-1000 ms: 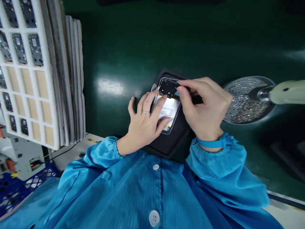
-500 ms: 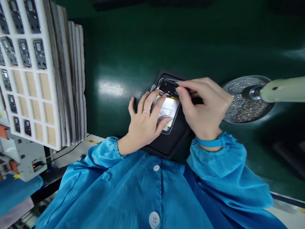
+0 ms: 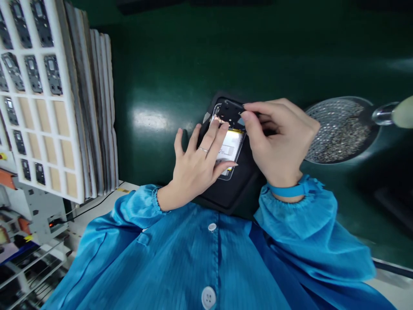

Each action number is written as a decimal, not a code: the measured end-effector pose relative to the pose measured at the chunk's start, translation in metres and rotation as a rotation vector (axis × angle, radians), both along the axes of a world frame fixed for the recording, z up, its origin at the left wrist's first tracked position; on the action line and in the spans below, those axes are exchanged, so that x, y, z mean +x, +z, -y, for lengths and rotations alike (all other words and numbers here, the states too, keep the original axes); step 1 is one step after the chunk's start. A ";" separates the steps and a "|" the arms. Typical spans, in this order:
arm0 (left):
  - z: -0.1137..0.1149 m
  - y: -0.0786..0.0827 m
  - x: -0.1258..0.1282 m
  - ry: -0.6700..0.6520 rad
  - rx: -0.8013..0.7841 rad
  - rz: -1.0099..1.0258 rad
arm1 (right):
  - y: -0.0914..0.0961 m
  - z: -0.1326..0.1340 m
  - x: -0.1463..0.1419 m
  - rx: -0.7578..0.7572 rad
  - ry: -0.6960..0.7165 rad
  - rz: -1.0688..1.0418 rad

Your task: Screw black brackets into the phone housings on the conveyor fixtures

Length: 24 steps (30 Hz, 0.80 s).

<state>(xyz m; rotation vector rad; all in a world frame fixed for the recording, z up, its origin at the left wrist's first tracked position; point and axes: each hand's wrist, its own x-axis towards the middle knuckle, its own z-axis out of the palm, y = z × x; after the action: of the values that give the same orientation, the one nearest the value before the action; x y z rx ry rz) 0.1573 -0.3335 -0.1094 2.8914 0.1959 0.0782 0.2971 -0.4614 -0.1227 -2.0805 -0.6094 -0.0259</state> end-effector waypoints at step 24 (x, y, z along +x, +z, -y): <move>-0.091 0.025 0.058 -0.198 -0.291 -0.038 | -0.003 -0.004 0.007 0.107 0.023 -0.329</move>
<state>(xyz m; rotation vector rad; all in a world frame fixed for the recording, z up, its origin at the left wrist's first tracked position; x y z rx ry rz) 0.2148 -0.2430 -0.0841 2.6071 -0.0690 -0.0374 0.3038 -0.4578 -0.1255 -1.9182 -0.4203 0.2860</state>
